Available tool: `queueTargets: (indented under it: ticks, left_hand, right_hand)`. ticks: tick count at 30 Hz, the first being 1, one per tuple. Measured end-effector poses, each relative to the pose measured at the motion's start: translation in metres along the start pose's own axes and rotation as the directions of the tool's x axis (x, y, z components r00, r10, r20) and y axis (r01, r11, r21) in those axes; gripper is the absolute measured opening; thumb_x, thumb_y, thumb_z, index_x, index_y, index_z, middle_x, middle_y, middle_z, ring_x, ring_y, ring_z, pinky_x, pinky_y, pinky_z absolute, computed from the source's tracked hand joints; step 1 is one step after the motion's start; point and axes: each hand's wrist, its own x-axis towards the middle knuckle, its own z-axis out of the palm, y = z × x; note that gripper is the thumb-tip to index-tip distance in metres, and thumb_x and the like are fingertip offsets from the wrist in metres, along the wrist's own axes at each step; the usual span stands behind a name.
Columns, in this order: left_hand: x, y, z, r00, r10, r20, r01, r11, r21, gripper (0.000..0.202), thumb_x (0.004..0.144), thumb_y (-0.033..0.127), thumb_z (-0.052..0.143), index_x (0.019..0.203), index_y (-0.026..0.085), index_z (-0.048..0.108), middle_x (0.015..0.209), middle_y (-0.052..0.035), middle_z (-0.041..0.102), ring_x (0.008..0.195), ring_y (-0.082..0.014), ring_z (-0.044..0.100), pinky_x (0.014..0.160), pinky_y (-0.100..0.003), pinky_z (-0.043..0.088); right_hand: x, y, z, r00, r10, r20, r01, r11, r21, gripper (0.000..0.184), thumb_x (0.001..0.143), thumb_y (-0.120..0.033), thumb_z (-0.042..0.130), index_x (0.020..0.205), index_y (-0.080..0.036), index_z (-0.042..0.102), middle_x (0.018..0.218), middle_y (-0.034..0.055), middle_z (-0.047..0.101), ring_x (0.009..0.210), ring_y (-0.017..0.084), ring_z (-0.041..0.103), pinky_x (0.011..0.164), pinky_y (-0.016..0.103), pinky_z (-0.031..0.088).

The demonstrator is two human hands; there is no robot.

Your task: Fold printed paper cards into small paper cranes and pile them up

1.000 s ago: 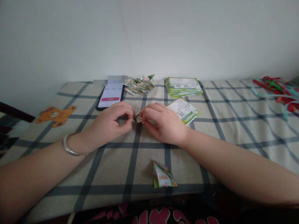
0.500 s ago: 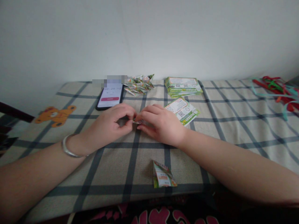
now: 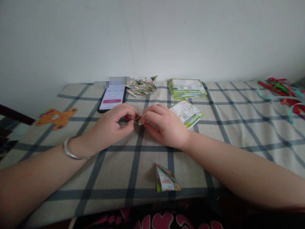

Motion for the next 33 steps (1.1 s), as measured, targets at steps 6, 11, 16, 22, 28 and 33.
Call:
queueTargets:
  ticks: [6,11,16,22,28,33]
  left_hand:
    - [0.0,0.0,0.0,1.0,0.013,-0.006,-0.013,1.0,-0.011,0.017,0.077,0.003,0.049,0.084,0.018,0.053,0.09,-0.0009,0.058,0.09,-0.0146,0.056,0.083,-0.029,0.045]
    - [-0.001,0.0,-0.001,1.0,0.011,0.005,-0.011,1.0,0.002,0.019,0.077,0.002,0.048,0.084,0.018,0.055,0.092,-0.0016,0.059,0.092,-0.0153,0.057,0.085,-0.03,0.046]
    - [-0.001,-0.001,-0.002,1.0,0.012,0.029,-0.011,1.0,-0.021,0.022,0.078,0.002,0.046,0.084,0.018,0.06,0.098,-0.0038,0.06,0.098,-0.0154,0.058,0.091,-0.032,0.047]
    - [-0.001,-0.002,-0.003,0.999,-0.035,0.02,0.036,0.999,-0.007,0.02,0.078,0.004,0.047,0.076,0.018,0.062,0.099,-0.0038,0.062,0.097,-0.0155,0.06,0.089,-0.032,0.049]
    - [-0.001,-0.004,-0.003,0.997,-0.072,0.025,0.072,0.997,0.005,0.019,0.079,0.004,0.048,0.074,0.017,0.061,0.097,-0.0033,0.063,0.094,-0.0156,0.061,0.084,-0.03,0.049]
    - [-0.001,-0.005,-0.003,1.0,0.0,0.029,-0.001,1.0,0.027,0.02,0.079,0.001,0.047,0.076,0.016,0.06,0.095,-0.003,0.063,0.092,-0.0144,0.06,0.084,-0.029,0.048]
  right_hand:
    - [0.0,-0.001,-0.001,0.996,0.088,-0.027,-0.087,0.995,0.049,0.007,0.087,-0.023,0.063,0.086,-0.021,0.056,0.104,0.0085,0.063,0.099,0.02,0.06,0.086,0.037,0.051]
    - [0.0,-0.002,0.0,0.981,0.189,-0.053,-0.184,0.98,0.081,0.009,0.087,-0.019,0.06,0.083,-0.022,0.052,0.104,0.0081,0.064,0.096,0.019,0.062,0.081,0.034,0.052]
    - [-0.001,-0.002,0.002,0.952,0.301,-0.052,-0.295,0.951,0.098,0.01,0.084,-0.017,0.059,0.086,-0.022,0.05,0.105,0.0073,0.065,0.085,0.016,0.062,0.066,0.029,0.051]
    - [-0.003,0.003,0.004,0.934,0.354,-0.053,-0.337,0.92,0.201,0.015,0.083,-0.01,0.055,0.087,-0.022,0.047,0.106,0.0058,0.065,0.08,0.014,0.061,0.064,0.027,0.05]
    - [-0.005,0.01,0.008,0.92,0.387,-0.056,-0.349,0.877,0.329,0.014,0.086,-0.009,0.052,0.089,-0.022,0.047,0.106,0.0049,0.063,0.09,0.015,0.061,0.07,0.028,0.051]
    - [-0.006,0.012,0.008,0.912,0.408,-0.052,-0.362,0.856,0.369,0.012,0.088,-0.012,0.052,0.092,-0.022,0.049,0.106,0.005,0.062,0.099,0.017,0.061,0.074,0.03,0.052]
